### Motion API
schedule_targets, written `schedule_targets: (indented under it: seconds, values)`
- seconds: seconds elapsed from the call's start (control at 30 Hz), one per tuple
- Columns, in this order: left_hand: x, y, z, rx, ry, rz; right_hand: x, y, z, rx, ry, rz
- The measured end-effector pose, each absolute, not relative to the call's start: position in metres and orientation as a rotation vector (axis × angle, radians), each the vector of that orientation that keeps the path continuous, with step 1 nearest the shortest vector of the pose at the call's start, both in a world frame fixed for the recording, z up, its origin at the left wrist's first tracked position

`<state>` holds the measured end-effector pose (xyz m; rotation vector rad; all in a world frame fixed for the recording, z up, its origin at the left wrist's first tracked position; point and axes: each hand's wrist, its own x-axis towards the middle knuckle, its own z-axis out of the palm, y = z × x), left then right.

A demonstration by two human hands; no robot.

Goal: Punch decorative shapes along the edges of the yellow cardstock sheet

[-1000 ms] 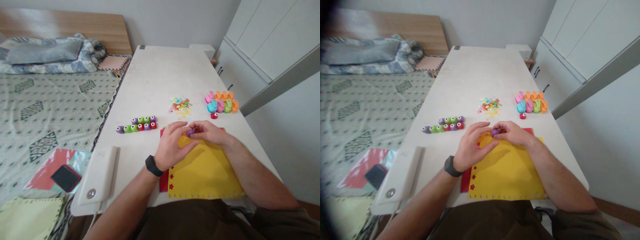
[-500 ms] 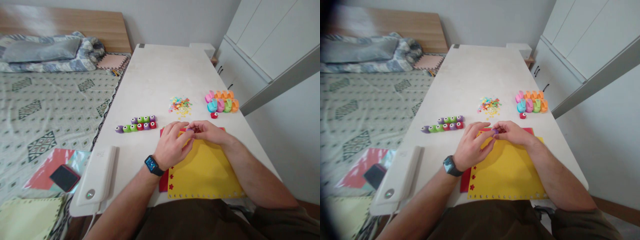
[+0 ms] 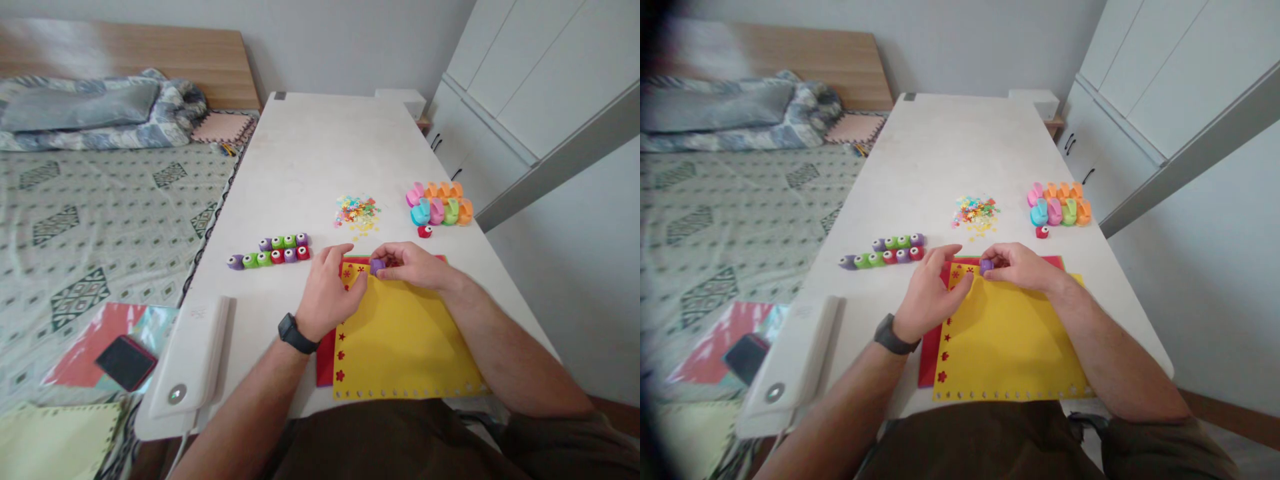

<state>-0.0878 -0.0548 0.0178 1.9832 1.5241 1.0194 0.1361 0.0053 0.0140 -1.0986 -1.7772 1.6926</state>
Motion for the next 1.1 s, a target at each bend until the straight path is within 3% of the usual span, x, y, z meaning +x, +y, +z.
schedule_targets:
  seconds: [0.27, 1.1]
  values:
    - [-0.0895, -0.0541, 0.0200, 1.679, 1.516, 0.737, 0.1357, 0.0040, 0.0165, -1.106, -1.790, 1.701]
    - [-0.0886, -0.0540, 0.0177, 1.615, 1.452, 0.783, 0.1315, 0.0020, 0.0187, -1.064, -1.919, 1.624]
